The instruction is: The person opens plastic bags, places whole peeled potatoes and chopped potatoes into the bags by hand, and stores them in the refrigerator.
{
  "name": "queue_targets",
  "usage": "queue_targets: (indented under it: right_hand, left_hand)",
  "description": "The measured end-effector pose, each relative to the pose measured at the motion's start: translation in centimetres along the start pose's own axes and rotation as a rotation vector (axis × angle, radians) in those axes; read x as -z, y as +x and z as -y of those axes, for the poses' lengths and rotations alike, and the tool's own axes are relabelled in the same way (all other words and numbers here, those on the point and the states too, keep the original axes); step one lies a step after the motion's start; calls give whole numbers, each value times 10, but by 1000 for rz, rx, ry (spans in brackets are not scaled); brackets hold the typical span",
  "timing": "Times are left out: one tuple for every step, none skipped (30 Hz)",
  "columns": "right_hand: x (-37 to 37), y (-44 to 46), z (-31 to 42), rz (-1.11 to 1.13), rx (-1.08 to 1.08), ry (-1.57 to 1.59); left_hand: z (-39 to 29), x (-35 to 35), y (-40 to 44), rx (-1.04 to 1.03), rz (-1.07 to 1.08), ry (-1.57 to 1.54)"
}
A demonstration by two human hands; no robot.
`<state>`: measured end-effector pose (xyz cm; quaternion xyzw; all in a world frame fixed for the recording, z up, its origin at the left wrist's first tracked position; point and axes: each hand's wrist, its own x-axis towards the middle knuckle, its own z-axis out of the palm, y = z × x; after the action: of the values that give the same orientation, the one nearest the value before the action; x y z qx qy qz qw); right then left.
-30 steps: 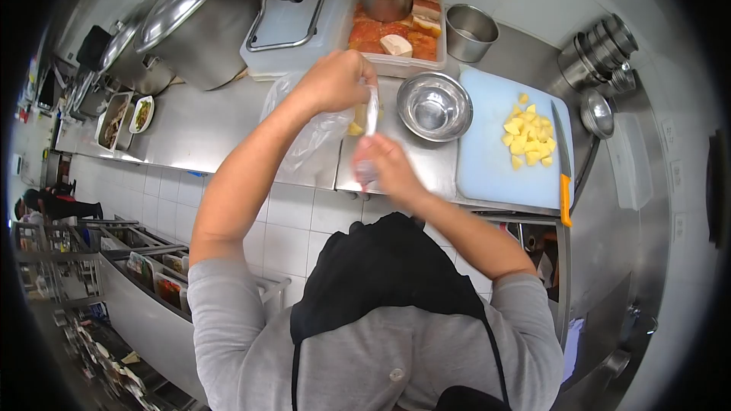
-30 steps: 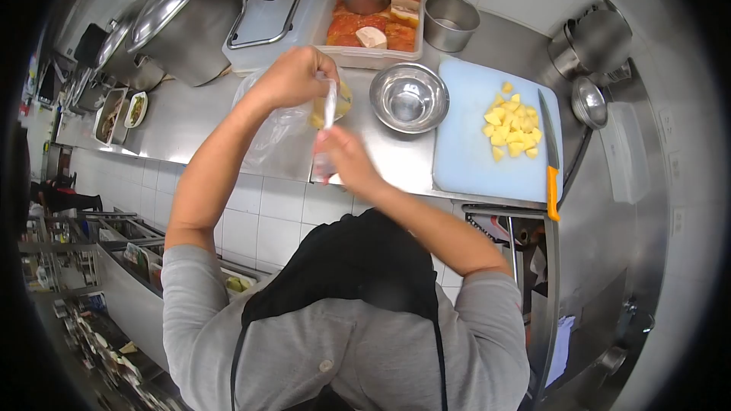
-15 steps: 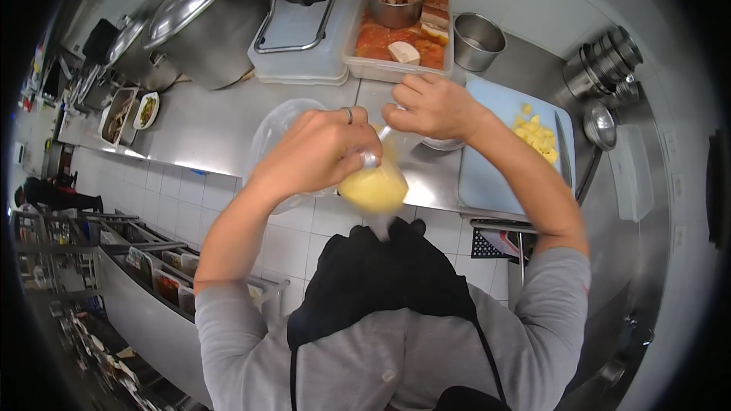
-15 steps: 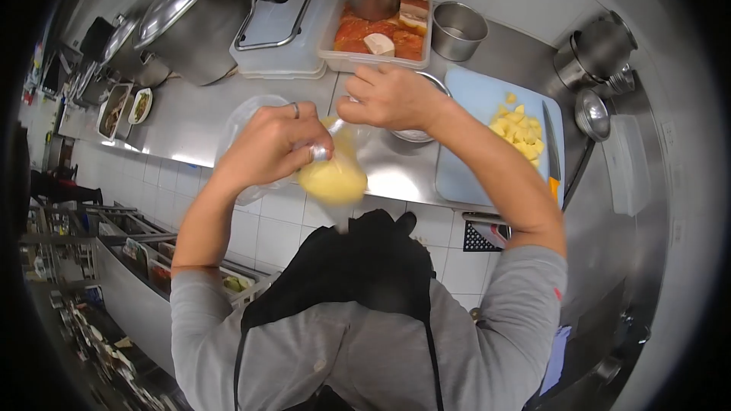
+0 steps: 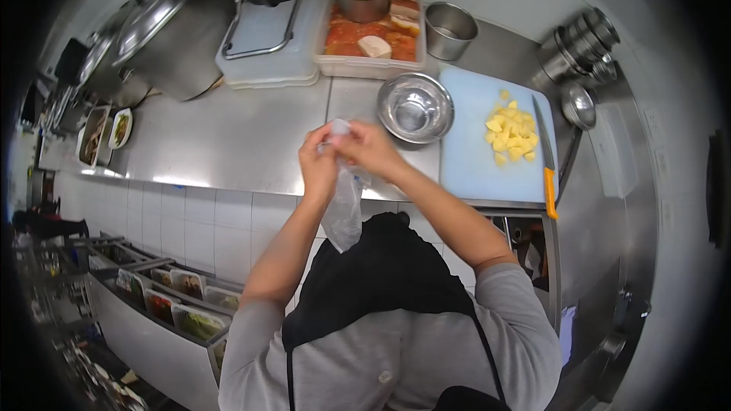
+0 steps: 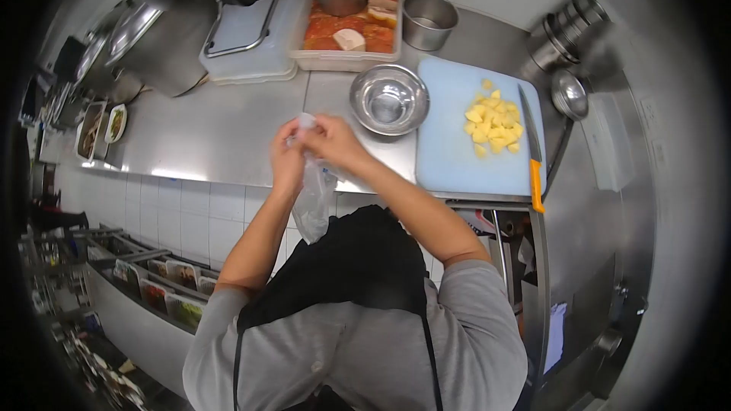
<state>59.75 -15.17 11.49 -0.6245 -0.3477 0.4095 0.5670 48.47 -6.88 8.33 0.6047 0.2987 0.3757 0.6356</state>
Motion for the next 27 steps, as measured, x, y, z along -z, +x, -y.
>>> queue_targets:
  right_hand:
    - [-7, -4, -4, -15, 118, -32]
    - [-11, -6, -6, -85, 223, -100]
    - [-15, -9, -5, -153, 327, -171]
    - [-17, -11, -4, -216, 428, -244]
    - [-18, -13, -5, -235, 421, -272]
    - [-19, -13, -4, -251, 416, -297]
    - [-21, -13, -4, -262, 412, -322]
    - [-22, -14, -7, -288, 457, -386]
    - [-25, -15, -9, -307, 463, -363]
    - [-29, -15, -11, -324, 468, -339]
    - [-32, -16, -13, -339, 472, -315]
    - [-33, -17, -13, -341, 474, -334]
    - [-35, -18, -13, -341, 478, -353]
    - [-37, -17, -12, -338, 482, -370]
    - [-39, -16, -14, -358, 463, -383]
    - [-41, -15, -17, -377, 444, -395]
    - [-44, -13, -19, -392, 427, -408]
    - [-45, -11, -19, -396, 416, -395]
    - [-44, -10, -19, -399, 404, -383]
    - [-43, -8, -19, -401, 392, -370]
    - [-40, -9, -16, -357, 385, -376]
    - [-36, -9, -10, -315, 379, -382]
    - [-33, -10, -5, -276, 371, -386]
    - [-31, -11, -4, -266, 420, -371]
    - [-34, -10, -7, -285, 408, -339]
    - [-37, -9, -11, -311, 394, -310]
    - [-37, -10, -15, -347, 377, -286]
  left_hand:
    - [2, -2, -1, 130, -60, -111]
    - [3, -1, 0, 214, -60, -108]
    - [-4, 0, 0, 298, -60, -100]
    - [-10, 0, -1, 382, -63, -90]
    - [-16, -1, -3, 422, -38, -135]
    - [-22, 0, -5, 461, -16, -179]
    - [-25, 1, -6, 498, 1, -222]
    - [-25, 4, -7, 496, 21, -228]
    - [-24, 7, -7, 496, 39, -233]
    - [-23, 10, -8, 497, 54, -239]
    - [-21, 12, -8, 511, 53, -244]
    - [-21, 15, -9, 526, 50, -248]
    - [-20, 17, -9, 538, 45, -252]
    - [-19, 18, -10, 550, 41, -267]
    - [-19, 19, -12, 563, 34, -281]
    - [-18, 20, -14, 574, 26, -296]
    - [-18, 21, -15, 569, 24, -283]
    - [-18, 21, -14, 562, 18, -271]
    - [-18, 21, -14, 556, 12, -259]
    - [-17, 20, -14, 549, -1, -278]
    - [-15, 19, -14, 543, -15, -298]
    - [-15, 19, -13, 535, -26, -316]
    - [-17, 20, -11, 538, -27, -300]
    - [-19, 22, -11, 544, -26, -283]
    - [-19, 23, -11, 552, -20, -267]
    - [-17, 24, -10, 552, -26, -250]
    - [-13, 25, -8, 555, -21, -234]
